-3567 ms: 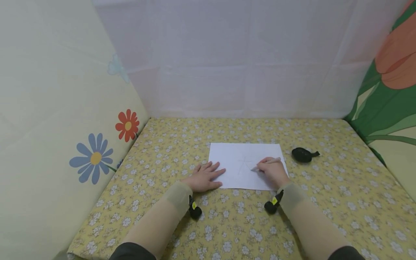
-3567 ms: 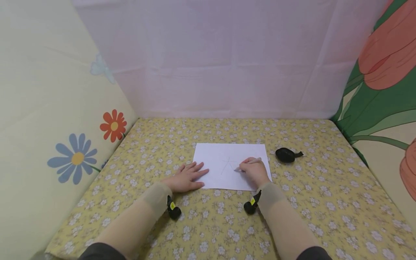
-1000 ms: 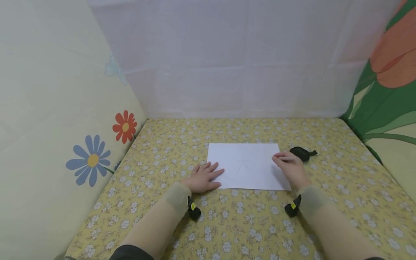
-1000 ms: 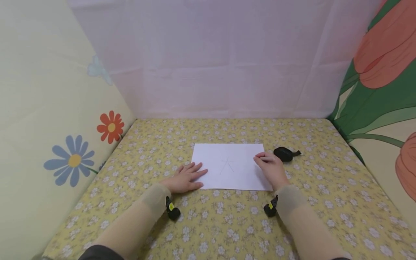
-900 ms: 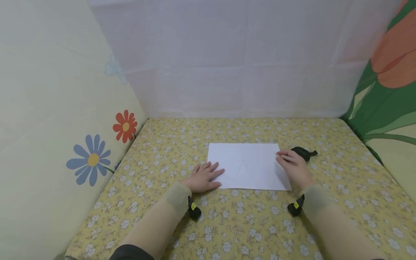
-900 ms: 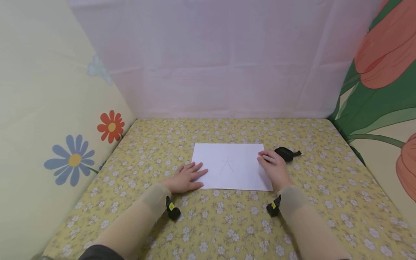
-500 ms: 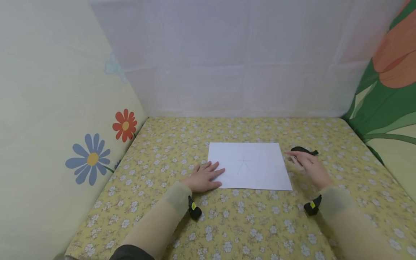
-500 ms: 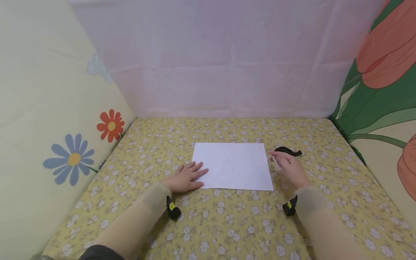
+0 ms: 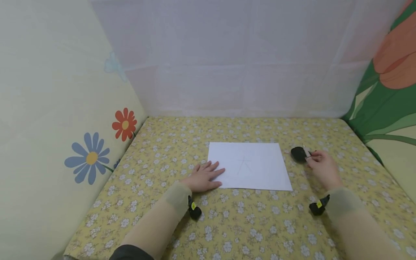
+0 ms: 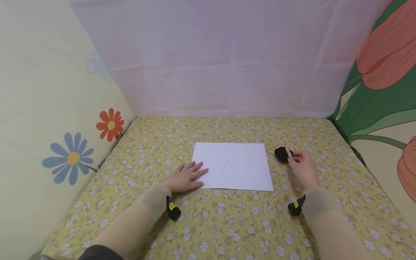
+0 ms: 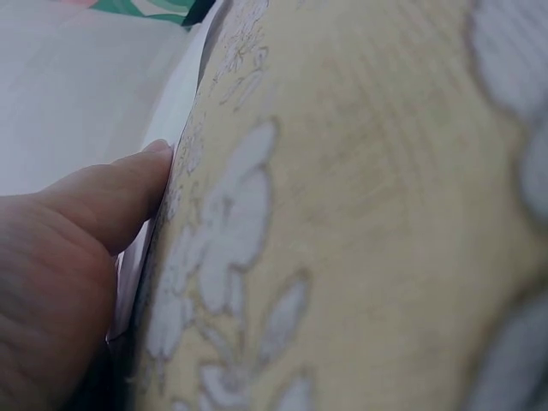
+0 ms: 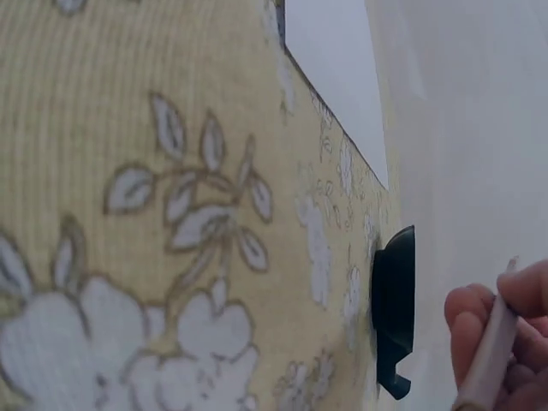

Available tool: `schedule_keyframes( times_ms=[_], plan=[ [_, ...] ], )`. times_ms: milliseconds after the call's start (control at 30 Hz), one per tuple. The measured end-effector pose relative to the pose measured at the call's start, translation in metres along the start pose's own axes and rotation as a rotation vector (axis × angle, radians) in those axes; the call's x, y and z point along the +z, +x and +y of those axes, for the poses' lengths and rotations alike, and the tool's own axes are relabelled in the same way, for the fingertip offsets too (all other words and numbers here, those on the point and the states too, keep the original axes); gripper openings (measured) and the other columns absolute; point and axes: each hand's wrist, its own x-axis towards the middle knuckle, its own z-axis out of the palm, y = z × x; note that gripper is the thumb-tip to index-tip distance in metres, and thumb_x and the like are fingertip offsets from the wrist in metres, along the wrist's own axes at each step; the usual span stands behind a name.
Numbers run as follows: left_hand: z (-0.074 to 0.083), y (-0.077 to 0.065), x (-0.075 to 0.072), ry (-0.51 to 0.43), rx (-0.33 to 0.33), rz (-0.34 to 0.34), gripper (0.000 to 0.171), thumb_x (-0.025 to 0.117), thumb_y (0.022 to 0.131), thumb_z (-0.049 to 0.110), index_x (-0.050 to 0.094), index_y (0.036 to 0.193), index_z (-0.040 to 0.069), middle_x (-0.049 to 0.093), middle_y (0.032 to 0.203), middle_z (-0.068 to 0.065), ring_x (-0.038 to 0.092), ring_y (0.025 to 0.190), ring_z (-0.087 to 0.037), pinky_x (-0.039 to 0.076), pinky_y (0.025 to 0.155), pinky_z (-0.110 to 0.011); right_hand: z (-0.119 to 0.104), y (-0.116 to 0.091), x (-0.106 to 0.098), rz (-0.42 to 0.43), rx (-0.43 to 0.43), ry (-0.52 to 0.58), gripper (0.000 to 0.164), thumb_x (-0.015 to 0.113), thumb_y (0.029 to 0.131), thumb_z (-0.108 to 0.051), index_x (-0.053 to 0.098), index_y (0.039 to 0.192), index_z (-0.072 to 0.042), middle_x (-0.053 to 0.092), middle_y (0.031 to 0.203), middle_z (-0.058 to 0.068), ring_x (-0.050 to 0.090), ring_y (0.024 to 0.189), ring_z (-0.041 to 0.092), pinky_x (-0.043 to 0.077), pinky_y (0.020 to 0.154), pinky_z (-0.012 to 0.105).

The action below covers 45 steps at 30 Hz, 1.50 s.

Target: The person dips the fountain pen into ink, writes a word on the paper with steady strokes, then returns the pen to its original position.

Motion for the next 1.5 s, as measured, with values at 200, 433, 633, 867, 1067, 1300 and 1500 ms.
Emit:
schedule_keyframes(
  times_ms=[200, 433, 633, 867, 1067, 1300, 1500],
  plan=[
    [-0.001, 0.001, 0.001, 0.007, 0.0, -0.001, 0.059, 0.027, 0.086, 0.057, 0.013, 0.137, 0.032, 0.0, 0.143, 0.001, -0.002, 0.128, -0.024, -0.002, 0.096, -0.054, 0.006, -0.002, -0.004, 0.049, 0.096, -0.039, 0.056, 0.04, 0.088, -0.042, 0.039, 0.126, -0.002, 0.048, 0.111, 0.019, 0.049, 0.092, 0.031, 0.042, 0.054, 0.034],
    [-0.001, 0.0, 0.0, -0.005, -0.011, 0.0, 0.058, 0.028, 0.086, 0.056, 0.013, 0.137, 0.033, -0.001, 0.143, 0.001, -0.003, 0.128, -0.024, -0.003, 0.096, -0.054, 0.012, -0.001, -0.004, 0.107, 0.235, 0.061, 0.054, 0.045, 0.086, -0.043, 0.041, 0.128, -0.009, 0.05, 0.107, 0.012, 0.051, 0.078, 0.021, 0.043, 0.044, 0.031],
    [-0.001, -0.001, -0.002, -0.017, -0.011, 0.0, 0.059, 0.029, 0.086, 0.055, 0.013, 0.137, 0.032, 0.0, 0.143, 0.0, -0.002, 0.128, -0.025, -0.003, 0.096, -0.054, 0.016, 0.002, -0.006, 0.081, 0.307, 0.048, 0.049, 0.045, 0.086, -0.041, 0.046, 0.124, -0.009, 0.05, 0.11, 0.016, 0.048, 0.067, 0.02, 0.042, 0.043, 0.033],
    [-0.002, -0.001, 0.0, -0.008, -0.021, -0.001, 0.059, 0.027, 0.085, 0.058, 0.012, 0.137, 0.033, -0.001, 0.143, 0.001, -0.003, 0.128, -0.023, -0.003, 0.096, -0.053, 0.017, 0.009, -0.007, 0.045, 0.289, -0.038, 0.045, 0.044, 0.088, -0.035, 0.047, 0.123, -0.007, 0.049, 0.11, 0.02, 0.046, 0.058, 0.021, 0.041, 0.041, 0.035],
    [-0.002, -0.001, 0.001, -0.002, -0.016, -0.005, 0.059, 0.028, 0.086, 0.057, 0.012, 0.137, 0.033, 0.0, 0.143, 0.001, -0.002, 0.128, -0.024, -0.002, 0.096, -0.054, 0.019, 0.015, -0.004, 0.062, 0.343, -0.051, 0.043, 0.044, 0.089, -0.033, 0.047, 0.123, -0.006, 0.05, 0.108, 0.019, 0.047, 0.054, 0.023, 0.04, 0.04, 0.035],
    [0.002, -0.001, -0.002, -0.022, -0.008, -0.008, 0.058, 0.031, 0.087, 0.053, 0.014, 0.138, 0.03, 0.001, 0.143, -0.001, -0.002, 0.128, -0.025, -0.002, 0.095, -0.054, 0.018, 0.018, -0.003, 0.07, 0.317, -0.17, 0.04, 0.045, 0.089, -0.029, 0.051, 0.118, -0.003, 0.052, 0.107, 0.019, 0.049, 0.085, 0.029, 0.038, 0.049, 0.027],
    [0.002, 0.0, -0.002, -0.019, -0.014, -0.007, 0.058, 0.03, 0.087, 0.054, 0.014, 0.137, 0.032, 0.001, 0.143, 0.0, -0.002, 0.128, -0.025, -0.002, 0.095, -0.055, 0.018, 0.021, -0.003, 0.088, 0.324, -0.176, 0.038, 0.045, 0.089, -0.026, 0.052, 0.117, -0.001, 0.051, 0.109, 0.021, 0.048, 0.09, 0.032, 0.037, 0.051, 0.027]
  ],
)
